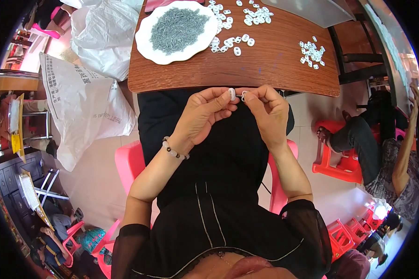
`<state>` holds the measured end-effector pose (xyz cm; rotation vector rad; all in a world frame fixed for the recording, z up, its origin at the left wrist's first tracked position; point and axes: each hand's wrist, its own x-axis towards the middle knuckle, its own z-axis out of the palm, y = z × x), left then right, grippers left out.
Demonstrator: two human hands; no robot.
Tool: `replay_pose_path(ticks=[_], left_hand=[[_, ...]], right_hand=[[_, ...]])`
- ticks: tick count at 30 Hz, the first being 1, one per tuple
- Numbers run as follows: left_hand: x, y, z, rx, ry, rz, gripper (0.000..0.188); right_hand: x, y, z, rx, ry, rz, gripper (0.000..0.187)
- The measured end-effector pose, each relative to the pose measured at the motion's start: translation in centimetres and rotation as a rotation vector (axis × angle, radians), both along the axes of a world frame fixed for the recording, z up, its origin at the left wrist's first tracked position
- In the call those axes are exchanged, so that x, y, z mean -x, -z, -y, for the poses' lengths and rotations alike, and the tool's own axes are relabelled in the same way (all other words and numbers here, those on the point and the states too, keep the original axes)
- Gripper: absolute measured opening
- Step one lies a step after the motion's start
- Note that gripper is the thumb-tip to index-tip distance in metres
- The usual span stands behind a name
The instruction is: The recorder is manually inserting small grey circular components into white plastic housings at a workbench.
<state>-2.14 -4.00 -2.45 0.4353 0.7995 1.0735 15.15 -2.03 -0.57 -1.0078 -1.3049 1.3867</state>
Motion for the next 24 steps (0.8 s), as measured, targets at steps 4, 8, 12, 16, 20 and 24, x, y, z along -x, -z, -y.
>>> replay_pose_path(ticks=[4,8,12,16,20,24], left_hand=[[-0.1,0.02,0.06,-0.008,-0.015,-0.018,0.022],[-0.16,0.04,0.12,-0.025,-0.013,-0.028,0.022],[-0.16,0.12,0.22,-0.044,-0.02,-0.046,0.023],[-0.21,-0.01,0.26,-0.041,-0.017,-0.041,0.023],[-0.28,0.04,0.15,-0.024,-0.001,-0.02,0.023],[-0.28,0.16,0.17,-0.016,-0.007,-0.027,0.023]], right_hand=[[-0.08,0.1,-0.01,-0.008,0.017,0.029,0.008],[-0.2,0.15,-0.03,-0.008,0.018,0.056,0.008],[-0.08,-0.06,0.05,-0.022,0.026,0.08,0.008],[-0.12,0.08,-0.03,-0.015,0.023,0.044,0.009],[-0.12,0.12,-0.05,-0.027,0.016,0.034,0.009],[-0.02,0.13,0.03,-0.035,0.015,0.03,0.008]])
